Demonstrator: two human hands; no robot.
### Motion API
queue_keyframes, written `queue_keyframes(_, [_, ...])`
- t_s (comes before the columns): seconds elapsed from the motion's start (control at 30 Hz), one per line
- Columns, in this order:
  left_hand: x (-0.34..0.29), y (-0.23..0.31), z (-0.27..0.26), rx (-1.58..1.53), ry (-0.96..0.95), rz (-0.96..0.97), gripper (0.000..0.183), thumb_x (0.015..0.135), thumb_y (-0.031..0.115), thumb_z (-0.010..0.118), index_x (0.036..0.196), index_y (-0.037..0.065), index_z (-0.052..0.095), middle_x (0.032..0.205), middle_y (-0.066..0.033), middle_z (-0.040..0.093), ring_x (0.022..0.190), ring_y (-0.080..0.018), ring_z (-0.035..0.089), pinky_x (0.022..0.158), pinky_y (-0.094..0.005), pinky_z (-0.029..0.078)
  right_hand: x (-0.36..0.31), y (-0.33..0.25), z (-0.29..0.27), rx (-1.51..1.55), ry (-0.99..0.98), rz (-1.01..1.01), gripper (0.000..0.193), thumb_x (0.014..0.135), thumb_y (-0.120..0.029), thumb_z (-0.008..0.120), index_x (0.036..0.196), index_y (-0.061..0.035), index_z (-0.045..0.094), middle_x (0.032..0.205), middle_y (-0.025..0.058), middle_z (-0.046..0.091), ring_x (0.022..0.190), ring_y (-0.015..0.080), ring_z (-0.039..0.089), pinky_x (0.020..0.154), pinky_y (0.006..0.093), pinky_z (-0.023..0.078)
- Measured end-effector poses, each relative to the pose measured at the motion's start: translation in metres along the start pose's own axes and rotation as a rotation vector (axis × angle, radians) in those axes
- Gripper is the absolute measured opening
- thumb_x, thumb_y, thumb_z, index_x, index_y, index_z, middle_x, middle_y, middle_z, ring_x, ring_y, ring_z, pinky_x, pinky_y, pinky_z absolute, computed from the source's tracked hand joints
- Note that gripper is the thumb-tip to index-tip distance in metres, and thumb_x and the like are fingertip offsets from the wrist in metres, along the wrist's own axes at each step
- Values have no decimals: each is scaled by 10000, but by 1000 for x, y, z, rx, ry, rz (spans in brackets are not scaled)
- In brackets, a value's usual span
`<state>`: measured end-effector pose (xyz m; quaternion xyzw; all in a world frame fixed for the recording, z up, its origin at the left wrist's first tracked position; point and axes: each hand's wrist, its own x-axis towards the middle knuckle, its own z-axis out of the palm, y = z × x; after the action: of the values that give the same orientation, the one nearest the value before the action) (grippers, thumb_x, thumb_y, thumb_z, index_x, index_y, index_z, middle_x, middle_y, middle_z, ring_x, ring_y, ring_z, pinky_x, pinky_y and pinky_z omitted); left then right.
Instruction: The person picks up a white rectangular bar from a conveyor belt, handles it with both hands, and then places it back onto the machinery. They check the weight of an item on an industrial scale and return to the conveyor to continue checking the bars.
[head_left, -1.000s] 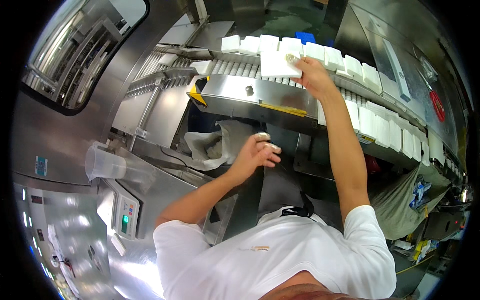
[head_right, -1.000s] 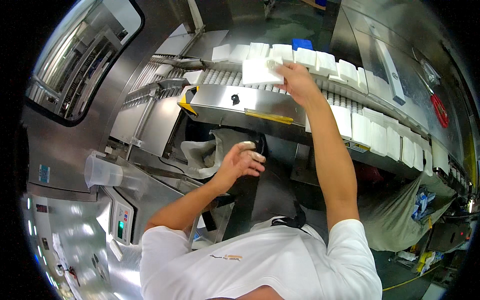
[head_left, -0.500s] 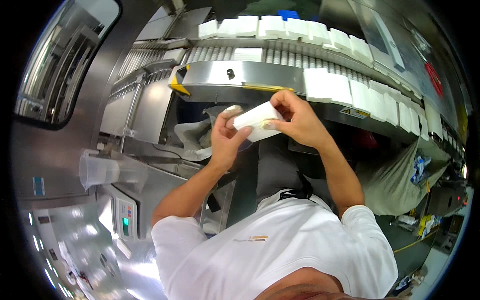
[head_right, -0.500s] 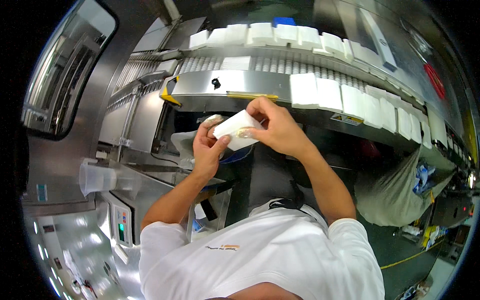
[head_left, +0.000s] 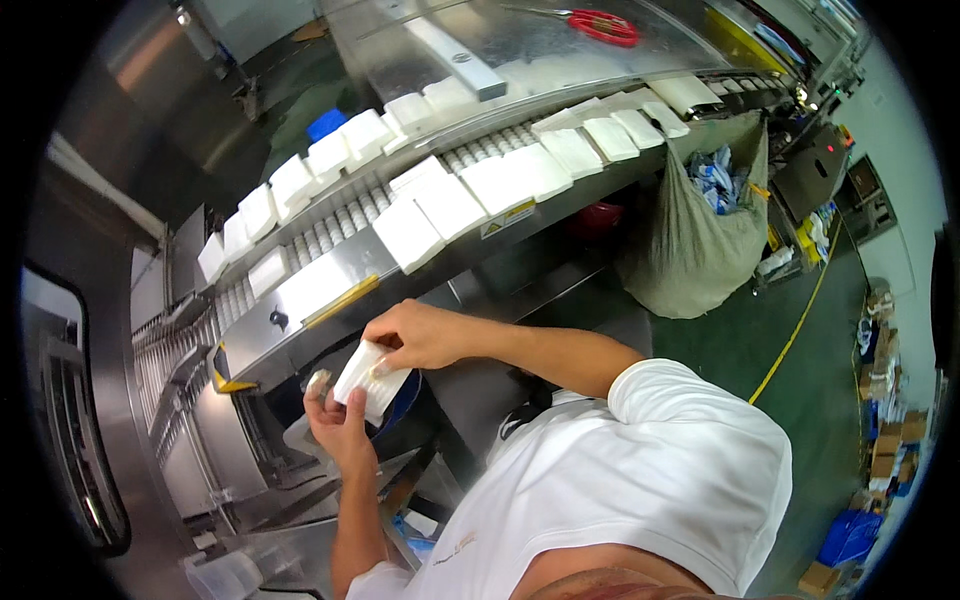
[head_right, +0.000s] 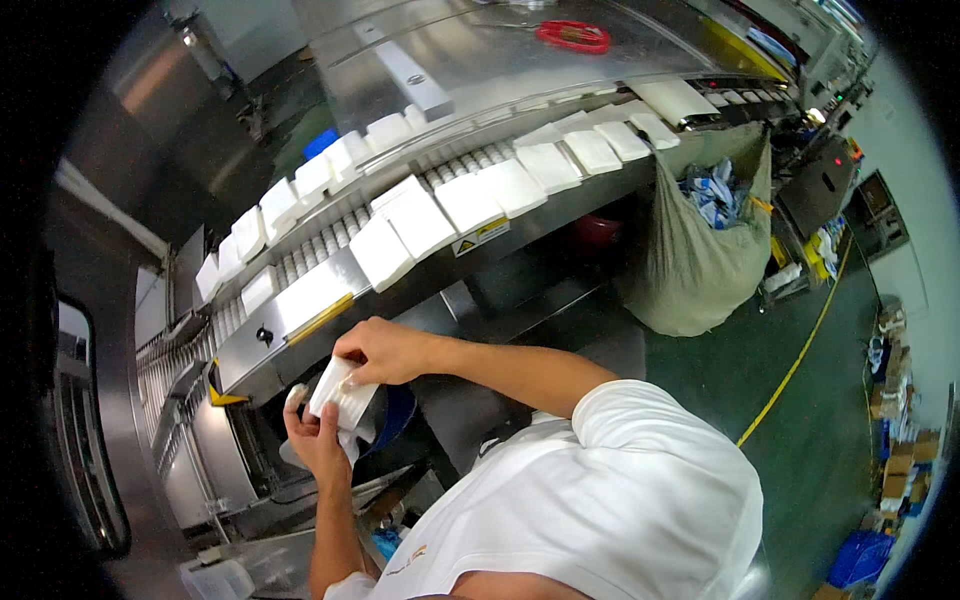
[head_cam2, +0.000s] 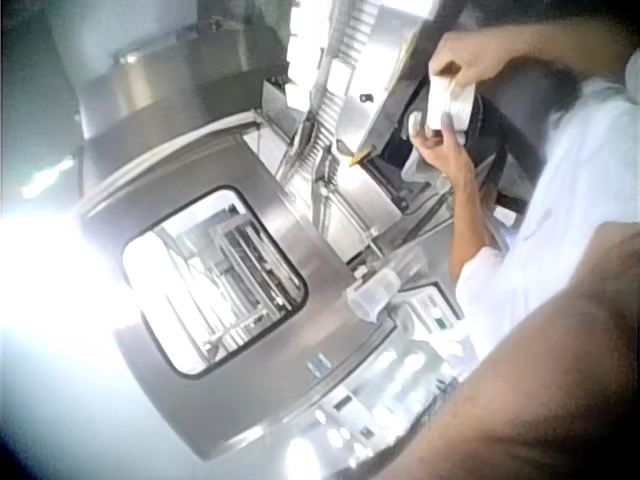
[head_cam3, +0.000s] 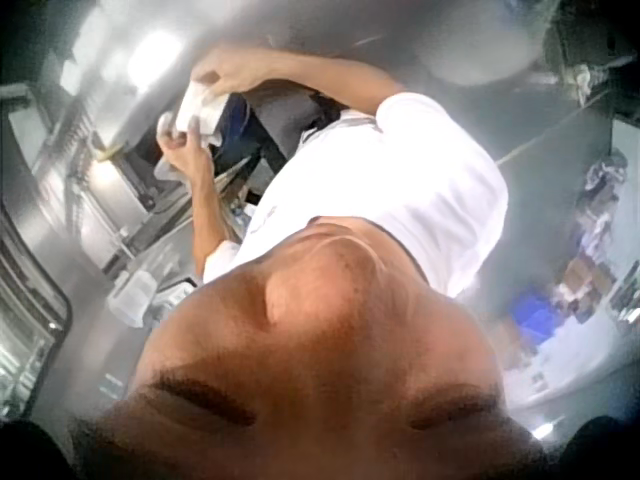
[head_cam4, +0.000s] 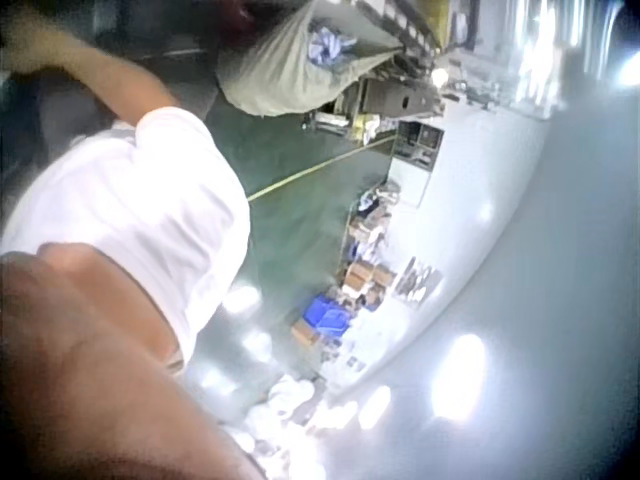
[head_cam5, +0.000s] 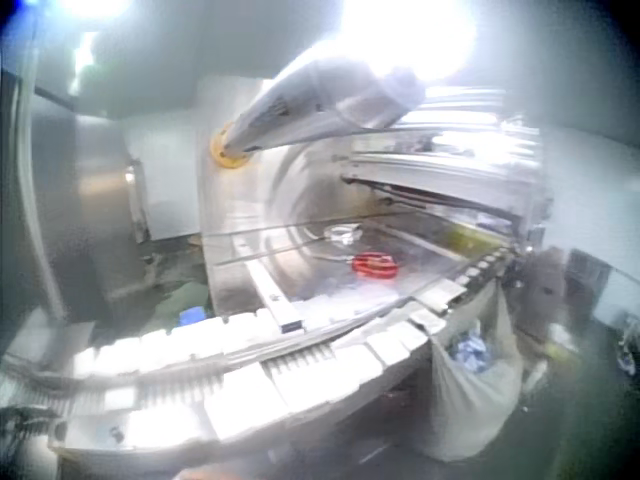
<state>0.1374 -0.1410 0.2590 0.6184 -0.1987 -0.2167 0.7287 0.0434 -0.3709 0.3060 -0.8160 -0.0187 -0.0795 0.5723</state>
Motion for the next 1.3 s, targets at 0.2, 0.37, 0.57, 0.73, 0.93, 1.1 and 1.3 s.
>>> queue_keyframes(0.2, [-2, -2, -2, 23, -59, 12, 657, 944, 94, 763, 1475, 27, 381, 1268, -210, 660, 1129, -252, 676, 935, -368, 567, 0, 7, -2, 170, -94, 70, 282, 837, -130, 772, 1044, 39, 683, 930, 136, 747, 836, 172, 689, 754, 345, 551])
queue_keyframes(0.37, [-2, -6, 1, -112, -144, -28, 719, 966, 167, 713, 1528, 37, 283, 1401, -231, 561, 1246, -347, 624, 1036, -417, 513, 12, 15, -39, 121, -24, 204, 255, 853, -192, 800, 983, 3, 701, 884, 61, 714, 811, 104, 609, 740, 316, 518])
queue_keyframes(0.57, [3, 2, 6, -116, -384, -95, 683, 958, 20, 684, 1500, 91, 275, 1369, -224, 563, 1212, -329, 651, 994, -409, 544, 69, 12, -127, 158, 289, 209, 182, 953, -214, 699, 1005, -40, 710, 844, -26, 637, 750, 63, 607, 727, 267, 572])
queue_keyframes(0.73, [-1, -7, 2, -124, -469, -120, 702, 959, 34, 705, 1508, 91, 271, 1345, -182, 561, 1159, -253, 659, 984, -373, 526, 128, 13, -133, 306, 247, 343, 291, 1004, -146, 626, 1220, 49, 647, 1095, 85, 695, 968, 158, 692, 843, 318, 599])
queue_keyframes(0.93, [-10, -1, 6, -76, -488, -138, 719, 952, 25, 702, 1511, 86, 255, 1339, -172, 557, 1141, -233, 661, 974, -365, 525, 196, 26, -77, 462, 175, 352, 270, 962, -70, 642, 1162, 110, 618, 1095, 159, 664, 985, 229, 698, 874, 361, 633])
queue_keyframes(1.1, [-6, 1, 11, -44, -513, -143, 722, 945, 19, 704, 1509, 89, 257, 1341, -168, 556, 1144, -238, 659, 976, -369, 526, 271, 62, -37, 563, 67, 346, 117, 947, -59, 666, 995, 47, 648, 1015, 137, 628, 927, 239, 665, 865, 387, 635])
queue_keyframes(1.3, [-8, 7, 8, 15, -485, -161, 703, 951, 2, 690, 1506, 96, 270, 1339, -171, 574, 1146, -255, 666, 976, -380, 532, 257, 71, -52, -369, 215, 86, 325, 939, -141, 654, 1175, 83, 634, 1007, 193, 729, 859, 257, 740, 794, 369, 591])
